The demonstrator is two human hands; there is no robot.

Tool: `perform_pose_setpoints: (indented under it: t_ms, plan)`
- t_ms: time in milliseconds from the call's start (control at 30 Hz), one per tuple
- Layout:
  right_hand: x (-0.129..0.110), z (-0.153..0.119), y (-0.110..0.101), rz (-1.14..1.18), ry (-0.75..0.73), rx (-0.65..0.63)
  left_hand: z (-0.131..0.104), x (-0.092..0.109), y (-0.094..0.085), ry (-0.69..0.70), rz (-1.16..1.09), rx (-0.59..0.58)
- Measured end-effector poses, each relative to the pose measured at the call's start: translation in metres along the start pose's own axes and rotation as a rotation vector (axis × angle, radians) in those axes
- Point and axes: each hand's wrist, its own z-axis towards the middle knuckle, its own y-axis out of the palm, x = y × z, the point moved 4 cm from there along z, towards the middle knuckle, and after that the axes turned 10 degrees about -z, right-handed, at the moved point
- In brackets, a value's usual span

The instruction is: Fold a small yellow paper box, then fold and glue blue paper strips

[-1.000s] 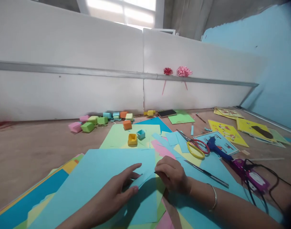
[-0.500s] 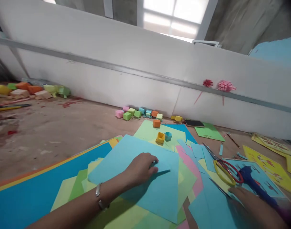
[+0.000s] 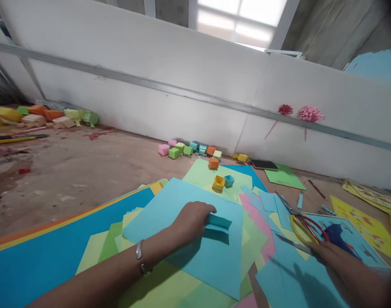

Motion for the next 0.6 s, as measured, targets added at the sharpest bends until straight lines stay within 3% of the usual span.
perform_pose_setpoints:
  t_ms: [133,233,333,500,600]
  plan:
    - [-0.058,0.056,-0.055,0.256,-0.121,-0.078,-0.001,0.001,-0.002,-0.017,0.040,-0.032]
    - [-0.095,0.090,-0.070,0.440,-0.201,-0.174,0.000,0.000,-0.003,0.034,0.041,-0.090]
    - [-0.114,0.108,-0.057,0.519,-0.296,-0.211,0.002,-0.002,-0.004,0.062,0.024,-0.143]
    - [-0.118,0.115,-0.015,0.476,-0.339,-0.134,0.003,0.002,-0.010,0.090,-0.007,-0.181]
    - [-0.120,0.117,-0.001,0.459,-0.346,-0.102,0.004,0.004,-0.011,0.076,0.012,-0.190]
